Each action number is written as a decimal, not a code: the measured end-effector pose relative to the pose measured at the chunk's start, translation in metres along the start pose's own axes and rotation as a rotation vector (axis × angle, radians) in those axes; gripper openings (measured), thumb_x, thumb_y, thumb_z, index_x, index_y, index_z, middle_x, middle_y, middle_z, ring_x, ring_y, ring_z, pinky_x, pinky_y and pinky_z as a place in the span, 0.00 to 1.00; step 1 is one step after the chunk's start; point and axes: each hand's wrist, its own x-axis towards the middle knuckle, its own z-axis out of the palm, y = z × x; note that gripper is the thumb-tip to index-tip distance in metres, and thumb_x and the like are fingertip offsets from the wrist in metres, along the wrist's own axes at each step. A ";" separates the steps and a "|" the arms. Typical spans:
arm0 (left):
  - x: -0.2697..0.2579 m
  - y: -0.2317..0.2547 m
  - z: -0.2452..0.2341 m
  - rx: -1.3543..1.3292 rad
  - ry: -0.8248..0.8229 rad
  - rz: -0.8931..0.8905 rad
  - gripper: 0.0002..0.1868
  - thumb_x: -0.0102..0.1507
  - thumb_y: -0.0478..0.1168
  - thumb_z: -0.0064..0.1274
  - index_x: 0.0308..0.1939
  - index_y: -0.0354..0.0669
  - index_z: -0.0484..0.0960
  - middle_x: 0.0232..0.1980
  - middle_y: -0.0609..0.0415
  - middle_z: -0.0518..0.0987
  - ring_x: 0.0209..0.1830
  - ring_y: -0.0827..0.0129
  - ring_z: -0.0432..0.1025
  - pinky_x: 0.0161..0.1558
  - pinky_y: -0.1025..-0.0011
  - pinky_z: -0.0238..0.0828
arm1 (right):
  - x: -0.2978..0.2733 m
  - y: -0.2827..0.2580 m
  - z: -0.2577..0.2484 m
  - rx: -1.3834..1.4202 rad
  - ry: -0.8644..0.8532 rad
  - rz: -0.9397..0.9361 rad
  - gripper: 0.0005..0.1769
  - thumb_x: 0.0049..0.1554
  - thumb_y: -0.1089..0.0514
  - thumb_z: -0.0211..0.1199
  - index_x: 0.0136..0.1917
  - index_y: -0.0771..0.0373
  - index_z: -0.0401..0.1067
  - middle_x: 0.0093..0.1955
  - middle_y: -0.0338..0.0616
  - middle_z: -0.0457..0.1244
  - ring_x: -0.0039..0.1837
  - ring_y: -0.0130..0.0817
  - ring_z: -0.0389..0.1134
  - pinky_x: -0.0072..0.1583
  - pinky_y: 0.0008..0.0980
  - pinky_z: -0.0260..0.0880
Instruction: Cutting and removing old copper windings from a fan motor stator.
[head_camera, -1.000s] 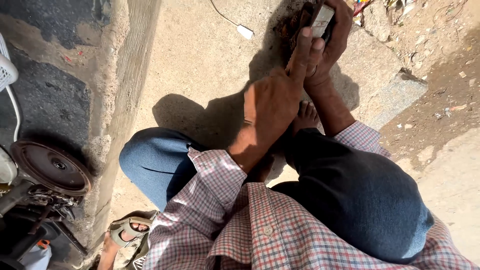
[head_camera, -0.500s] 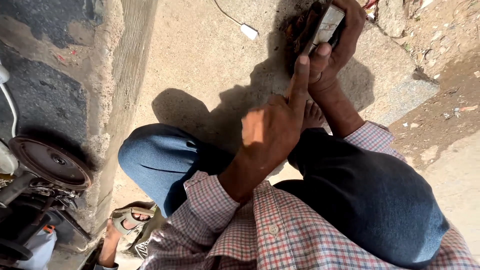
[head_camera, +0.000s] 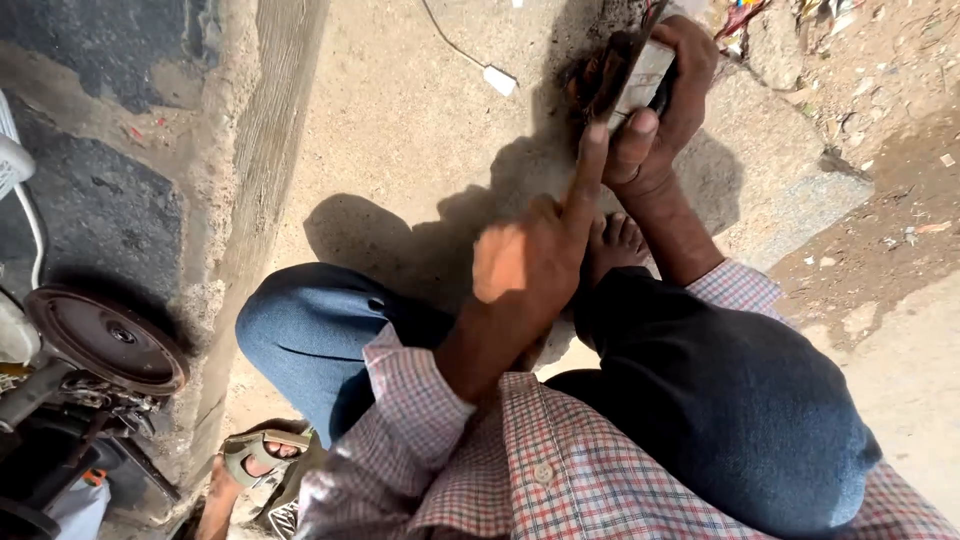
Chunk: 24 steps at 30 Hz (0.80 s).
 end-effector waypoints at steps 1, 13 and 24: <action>-0.026 0.004 -0.018 -0.014 0.029 -0.073 0.30 0.75 0.36 0.47 0.81 0.44 0.59 0.19 0.61 0.60 0.14 0.81 0.53 0.16 0.74 0.53 | -0.004 0.001 0.002 0.017 -0.027 0.021 0.38 0.67 0.33 0.37 0.69 0.65 0.65 0.66 0.55 0.61 0.71 0.46 0.63 0.71 0.43 0.62; -0.037 0.006 -0.020 -0.030 -0.045 -0.084 0.30 0.76 0.34 0.48 0.81 0.40 0.56 0.16 0.59 0.65 0.11 0.80 0.60 0.13 0.74 0.57 | -0.018 0.000 0.000 -0.035 -0.038 -0.003 0.38 0.66 0.34 0.36 0.67 0.69 0.65 0.64 0.57 0.61 0.70 0.48 0.62 0.70 0.47 0.61; -0.055 -0.003 0.004 -0.187 -0.053 -0.077 0.37 0.73 0.35 0.51 0.82 0.38 0.50 0.20 0.57 0.69 0.15 0.76 0.63 0.17 0.70 0.60 | -0.028 -0.007 0.003 0.046 -0.064 0.026 0.36 0.67 0.36 0.41 0.69 0.70 0.62 0.65 0.59 0.59 0.69 0.48 0.62 0.69 0.46 0.63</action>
